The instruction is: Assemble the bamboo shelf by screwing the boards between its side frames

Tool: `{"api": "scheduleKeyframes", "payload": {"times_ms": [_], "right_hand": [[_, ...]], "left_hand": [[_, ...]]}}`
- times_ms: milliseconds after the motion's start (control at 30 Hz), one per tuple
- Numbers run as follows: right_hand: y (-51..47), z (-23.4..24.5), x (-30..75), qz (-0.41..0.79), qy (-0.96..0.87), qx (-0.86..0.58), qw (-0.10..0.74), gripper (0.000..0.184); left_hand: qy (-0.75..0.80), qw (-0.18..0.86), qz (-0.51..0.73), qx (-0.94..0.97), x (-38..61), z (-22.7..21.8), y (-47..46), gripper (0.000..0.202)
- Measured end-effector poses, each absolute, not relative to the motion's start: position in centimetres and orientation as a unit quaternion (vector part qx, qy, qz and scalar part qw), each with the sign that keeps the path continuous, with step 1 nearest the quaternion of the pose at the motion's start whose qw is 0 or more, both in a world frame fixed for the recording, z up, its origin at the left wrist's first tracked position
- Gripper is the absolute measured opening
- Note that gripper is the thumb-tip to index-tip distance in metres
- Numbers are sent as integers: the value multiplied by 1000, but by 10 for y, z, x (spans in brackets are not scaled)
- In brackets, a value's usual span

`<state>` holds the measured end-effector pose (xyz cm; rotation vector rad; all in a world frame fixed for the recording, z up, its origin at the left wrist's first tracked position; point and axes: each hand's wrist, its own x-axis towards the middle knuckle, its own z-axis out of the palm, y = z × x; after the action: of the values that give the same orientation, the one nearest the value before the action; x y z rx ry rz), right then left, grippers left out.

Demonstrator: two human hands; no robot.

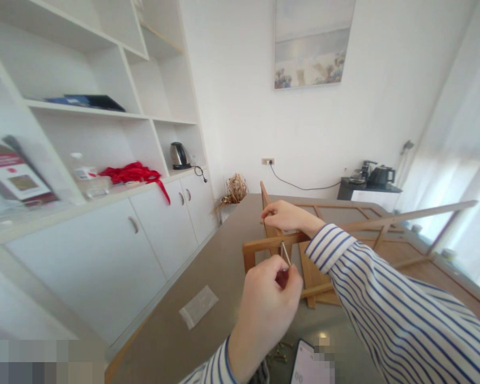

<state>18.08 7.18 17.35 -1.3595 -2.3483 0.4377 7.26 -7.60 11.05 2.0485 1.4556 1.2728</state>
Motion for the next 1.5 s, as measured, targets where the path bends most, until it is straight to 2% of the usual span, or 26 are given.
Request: {"api": "scheduleKeyframes", "payload": {"times_ms": [167, 300, 467, 700, 867, 967, 1167, 1500], "right_hand": [[73, 173, 180, 155, -838, -486, 192, 29], [74, 173, 180, 155, -839, -485, 192, 28], [73, 173, 181, 155, -838, -488, 190, 28], [73, 173, 181, 154, -837, -493, 183, 30], [74, 171, 181, 153, -839, -490, 181, 30], [75, 171, 181, 153, -839, -489, 181, 30], [79, 170, 181, 156, -841, -487, 175, 30], [87, 170, 179, 171, -852, -469, 161, 35]], "left_hand": [[486, -118, 385, 776, 76, 118, -79, 18], [482, -209, 359, 771, 74, 119, -84, 20], [482, -204, 395, 755, 69, 112, -86, 14], [438, -112, 530, 718, 69, 97, -83, 4], [434, 16, 583, 686, 73, 92, -80, 13], [428, 41, 593, 681, 74, 91, -78, 19], [402, -48, 584, 703, 77, 89, -74, 20], [412, -200, 491, 741, 71, 94, -73, 27]]}}
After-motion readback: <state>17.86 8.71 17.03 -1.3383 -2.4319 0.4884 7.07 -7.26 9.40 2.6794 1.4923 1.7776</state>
